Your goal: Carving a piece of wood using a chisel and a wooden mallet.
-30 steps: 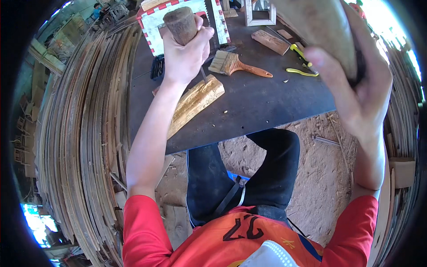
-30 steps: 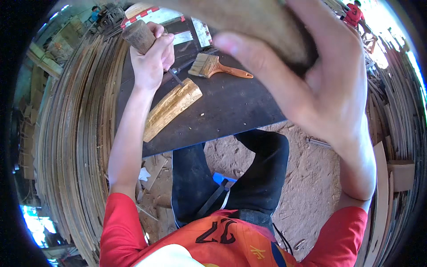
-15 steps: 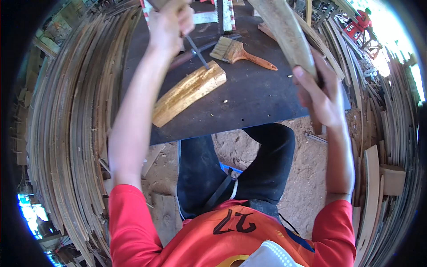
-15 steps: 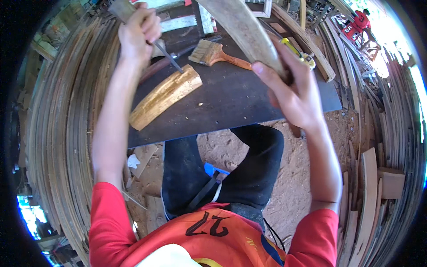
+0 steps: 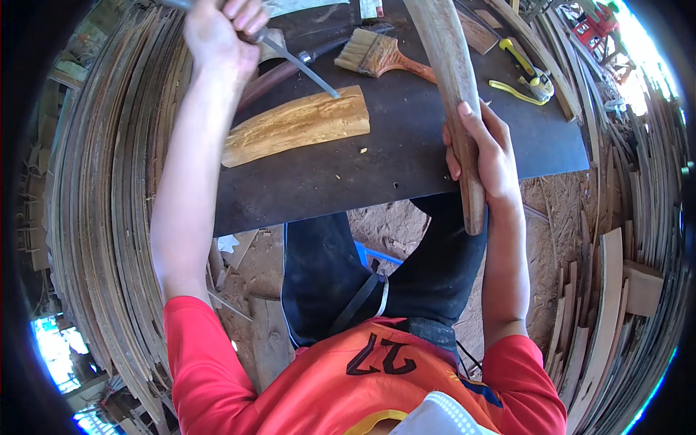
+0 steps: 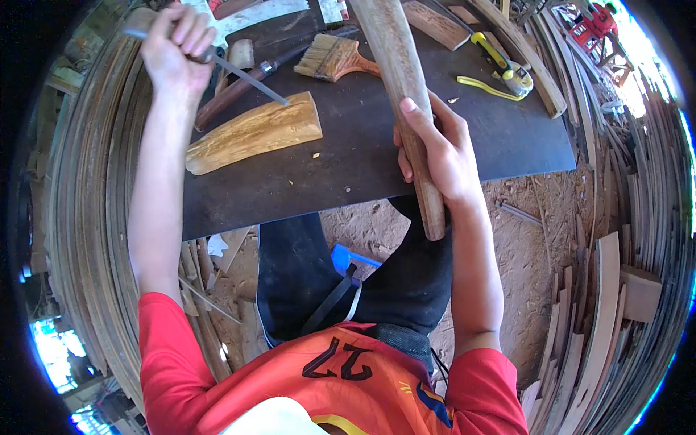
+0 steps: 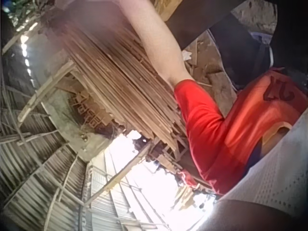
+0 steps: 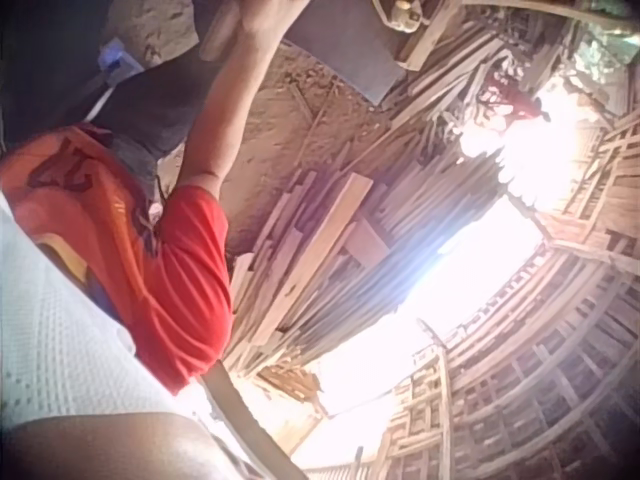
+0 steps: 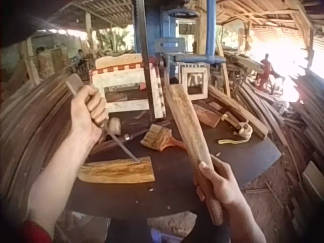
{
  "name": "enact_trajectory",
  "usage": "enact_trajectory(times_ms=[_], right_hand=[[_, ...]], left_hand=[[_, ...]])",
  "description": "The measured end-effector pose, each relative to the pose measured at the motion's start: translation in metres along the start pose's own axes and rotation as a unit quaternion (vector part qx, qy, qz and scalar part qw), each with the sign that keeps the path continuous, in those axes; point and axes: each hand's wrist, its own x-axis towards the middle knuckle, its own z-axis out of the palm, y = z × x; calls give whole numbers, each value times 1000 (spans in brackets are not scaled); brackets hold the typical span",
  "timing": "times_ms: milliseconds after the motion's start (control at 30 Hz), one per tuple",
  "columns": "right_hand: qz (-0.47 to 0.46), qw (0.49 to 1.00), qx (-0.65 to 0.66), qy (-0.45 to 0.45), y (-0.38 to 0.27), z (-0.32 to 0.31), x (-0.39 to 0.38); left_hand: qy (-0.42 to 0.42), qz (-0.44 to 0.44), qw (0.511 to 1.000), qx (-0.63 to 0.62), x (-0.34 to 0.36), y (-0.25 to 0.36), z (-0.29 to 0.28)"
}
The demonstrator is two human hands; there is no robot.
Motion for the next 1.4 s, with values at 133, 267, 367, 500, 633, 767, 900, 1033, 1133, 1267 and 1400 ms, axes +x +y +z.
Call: enact_trajectory(times_ms=[133, 267, 367, 500, 633, 767, 900, 1033, 1133, 1267, 1400], right_hand=[[-3, 1000, -9, -6, 2, 0, 1], [-6, 1000, -17, -9, 2, -3, 2], [-10, 1000, -15, -1, 3, -2, 2], [-19, 999, -30, -13, 1, -3, 1], [-15, 1000, -14, -11, 1, -3, 0], [-23, 999, -16, -31, 2, -3, 1], [-24, 999, -18, -23, 1, -3, 0], [-27, 999, -15, -24, 2, -4, 0], [-31, 999, -15, -28, 3, -4, 1], [-30, 999, -15, -28, 2, -4, 0], [-30, 999, -16, -28, 2, -4, 1]], left_hand=[[-24, 102, 989, 104, -27, 34, 59], [-145, 167, 966, 134, -38, 13, 76], [-237, 166, 953, 86, -51, 5, 80], [-204, 140, 966, 81, -63, 1, 89], [-227, 111, 964, 80, -65, 1, 95], [-287, 120, 942, 126, -65, 9, 90], [-294, 129, 938, 128, -68, 7, 91], [-307, 123, 936, 123, -71, 5, 94], [-310, 126, 934, 126, -76, 4, 94], [-319, 115, 930, 139, -77, 6, 94], [-325, 103, 930, 140, -76, 5, 91]])
